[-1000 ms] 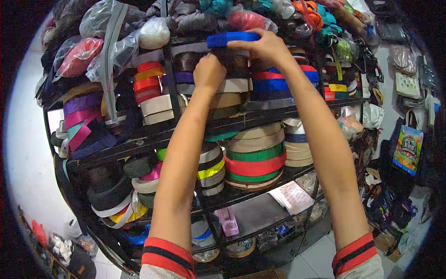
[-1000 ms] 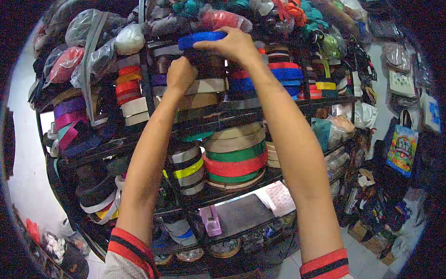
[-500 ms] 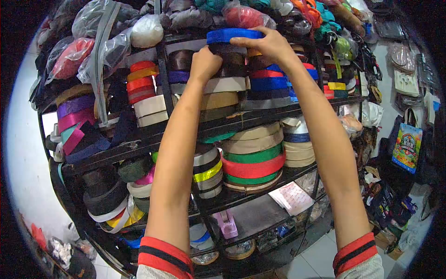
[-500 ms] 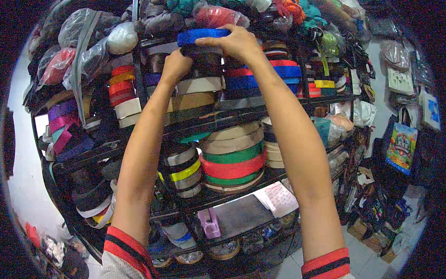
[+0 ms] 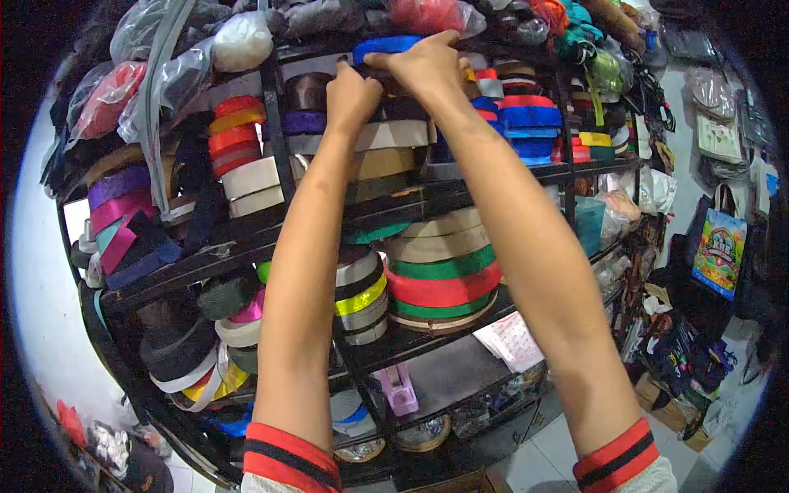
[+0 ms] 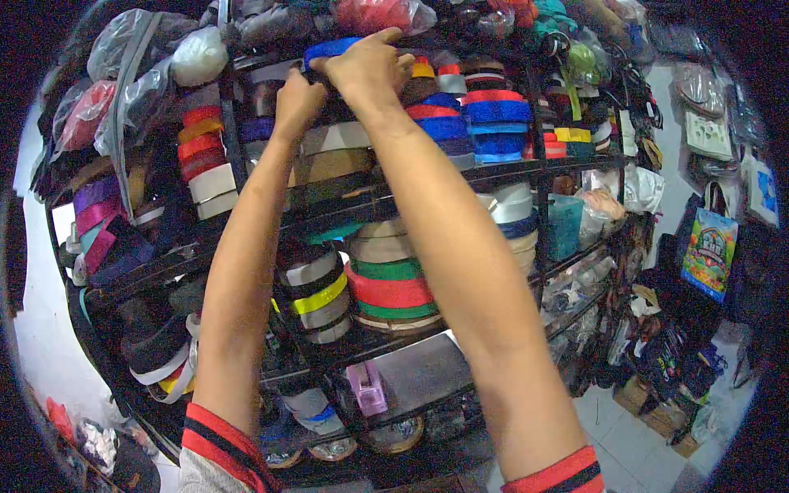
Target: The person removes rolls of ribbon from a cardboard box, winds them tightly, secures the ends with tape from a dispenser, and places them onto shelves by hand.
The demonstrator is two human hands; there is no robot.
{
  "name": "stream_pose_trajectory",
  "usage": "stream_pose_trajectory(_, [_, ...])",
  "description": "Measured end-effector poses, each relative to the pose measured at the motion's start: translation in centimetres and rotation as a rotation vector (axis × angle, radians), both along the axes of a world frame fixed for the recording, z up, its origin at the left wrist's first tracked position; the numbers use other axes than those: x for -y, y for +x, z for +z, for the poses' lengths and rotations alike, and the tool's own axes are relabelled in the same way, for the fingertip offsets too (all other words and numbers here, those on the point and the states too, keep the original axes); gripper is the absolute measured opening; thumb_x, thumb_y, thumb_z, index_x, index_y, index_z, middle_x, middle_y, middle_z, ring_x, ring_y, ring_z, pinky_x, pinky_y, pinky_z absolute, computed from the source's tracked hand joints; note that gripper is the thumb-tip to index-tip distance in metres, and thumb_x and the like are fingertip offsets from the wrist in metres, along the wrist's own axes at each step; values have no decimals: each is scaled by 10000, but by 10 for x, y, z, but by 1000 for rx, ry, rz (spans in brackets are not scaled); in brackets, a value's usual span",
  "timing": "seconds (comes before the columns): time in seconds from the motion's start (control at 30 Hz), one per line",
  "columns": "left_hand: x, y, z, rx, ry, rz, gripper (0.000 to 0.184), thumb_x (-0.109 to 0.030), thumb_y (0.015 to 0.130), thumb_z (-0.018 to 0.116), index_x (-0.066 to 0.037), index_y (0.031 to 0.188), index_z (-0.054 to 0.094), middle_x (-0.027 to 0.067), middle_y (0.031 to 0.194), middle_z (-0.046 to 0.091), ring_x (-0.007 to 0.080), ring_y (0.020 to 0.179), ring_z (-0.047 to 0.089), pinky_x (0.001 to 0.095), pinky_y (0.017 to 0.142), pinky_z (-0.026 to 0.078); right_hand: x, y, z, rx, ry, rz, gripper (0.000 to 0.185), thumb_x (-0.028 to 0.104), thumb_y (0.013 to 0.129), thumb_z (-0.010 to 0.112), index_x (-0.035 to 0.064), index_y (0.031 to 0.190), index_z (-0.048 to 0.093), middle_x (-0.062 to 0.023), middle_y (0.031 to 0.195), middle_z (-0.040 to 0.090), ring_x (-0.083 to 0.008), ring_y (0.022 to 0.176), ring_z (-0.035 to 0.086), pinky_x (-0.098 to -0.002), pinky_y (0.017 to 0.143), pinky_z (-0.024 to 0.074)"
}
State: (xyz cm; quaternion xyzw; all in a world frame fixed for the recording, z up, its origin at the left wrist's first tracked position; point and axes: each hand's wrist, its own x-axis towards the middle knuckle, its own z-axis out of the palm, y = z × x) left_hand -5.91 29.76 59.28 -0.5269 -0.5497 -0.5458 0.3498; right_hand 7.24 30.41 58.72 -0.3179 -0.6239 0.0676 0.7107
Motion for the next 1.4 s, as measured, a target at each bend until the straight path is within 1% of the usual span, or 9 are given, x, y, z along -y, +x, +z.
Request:
stream_pose_trajectory(0.4, [5,8,-3,25,25,-5,672,-160,705,551,188,1223,301,384,961,564,465,951,570,444,848,457,-19,-14,1,-290,-12,290,1307,530,440,855,-238,1243,167,-366,1194,458,-371,1115,520,-378,950,421])
stream_pose_trajectory(0.5, [4,7,-7,-12,67,20,672,-169,699,571,164,1228,324,375,959,570,459,941,577,442,840,464,-61,-26,13,-296,28,299,994,476,486,857,-202,1093,457,-278,1073,582,-287,979,605,-347,837,474])
stream_pose_trajectory(0.6, [3,6,-8,-12,89,12,632,-177,699,579,147,1198,368,363,951,578,459,935,579,447,842,462,-72,-14,17,-185,-16,400,646,446,534,837,-73,876,661,-157,902,666,-196,796,641,-320,687,491])
stream_pose_trajectory(0.7, [4,4,-7,-60,93,-5,576,-183,704,581,132,1156,412,354,952,582,463,938,575,455,851,454,-66,-11,18,-151,-33,282,608,479,567,807,-42,846,666,-114,835,669,-150,653,619,-303,548,459])
stream_pose_trajectory(0.83, [0,1,-11,-123,156,11,573,-175,720,571,116,1191,422,350,964,580,460,955,568,453,866,445,-86,-16,25,-79,-36,541,657,492,593,791,-61,921,655,-157,902,656,-218,765,625,-358,637,470])
stream_pose_trajectory(1.07, [1,3,-12,-159,111,47,598,-170,729,580,120,1223,407,343,946,588,454,936,577,450,849,454,-106,-26,42,65,53,358,679,516,629,759,-64,962,641,-175,945,642,-242,792,618,-392,664,474])
stream_pose_trajectory(1.23, [-2,2,-11,-220,118,29,563,-164,726,548,137,1185,426,351,912,582,456,915,581,454,836,458,-96,-25,50,177,63,220,624,492,689,715,-58,974,639,-211,964,638,-282,823,633,-416,586,489])
stream_pose_trajectory(1.3, [-2,3,-12,-231,104,49,517,-162,721,543,138,1133,459,351,905,582,460,909,577,457,832,457,-96,-26,56,272,13,289,562,464,697,632,0,1015,642,-205,1069,607,-320,991,584,-388,808,448])
stream_pose_trajectory(1.4, [1,4,-9,-239,95,43,451,-161,714,536,134,1053,502,346,891,585,461,904,575,461,828,456,-97,-27,54,256,7,331,532,447,699,597,18,1010,652,-213,1091,602,-343,1059,569,-377,915,432])
